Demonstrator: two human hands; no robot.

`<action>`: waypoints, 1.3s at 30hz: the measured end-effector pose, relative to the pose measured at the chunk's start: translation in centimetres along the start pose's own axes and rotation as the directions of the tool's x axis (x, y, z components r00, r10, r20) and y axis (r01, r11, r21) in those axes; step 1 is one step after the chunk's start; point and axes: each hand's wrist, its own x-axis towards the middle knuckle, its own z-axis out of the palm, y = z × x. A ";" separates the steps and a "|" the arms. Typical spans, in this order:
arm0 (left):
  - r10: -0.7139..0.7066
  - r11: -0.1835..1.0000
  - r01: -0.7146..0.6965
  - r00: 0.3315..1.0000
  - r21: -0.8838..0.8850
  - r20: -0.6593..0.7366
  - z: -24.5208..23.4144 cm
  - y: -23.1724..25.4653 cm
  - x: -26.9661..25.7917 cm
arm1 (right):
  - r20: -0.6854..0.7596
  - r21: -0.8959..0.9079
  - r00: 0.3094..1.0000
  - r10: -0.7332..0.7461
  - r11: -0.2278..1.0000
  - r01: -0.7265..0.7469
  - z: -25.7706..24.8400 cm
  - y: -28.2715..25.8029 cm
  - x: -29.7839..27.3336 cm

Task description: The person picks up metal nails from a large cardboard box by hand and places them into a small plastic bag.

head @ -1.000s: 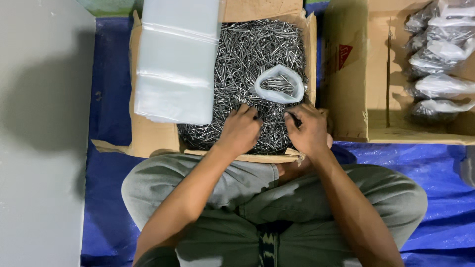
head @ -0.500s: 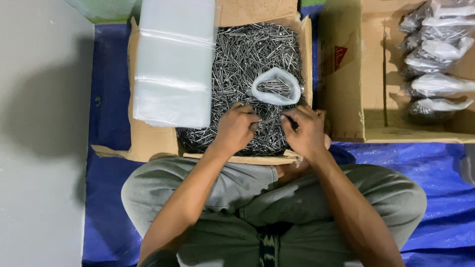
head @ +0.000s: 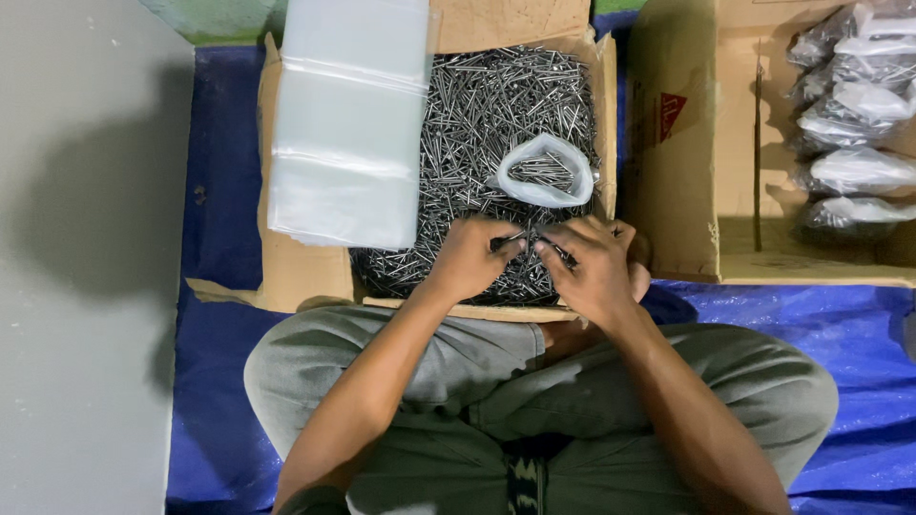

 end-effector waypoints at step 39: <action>-0.033 0.755 -0.100 0.981 0.648 0.190 0.9 -1.6 -0.1 | -0.140 -0.269 0.990 0.004 0.962 -0.042 -2.8 1.9 3.3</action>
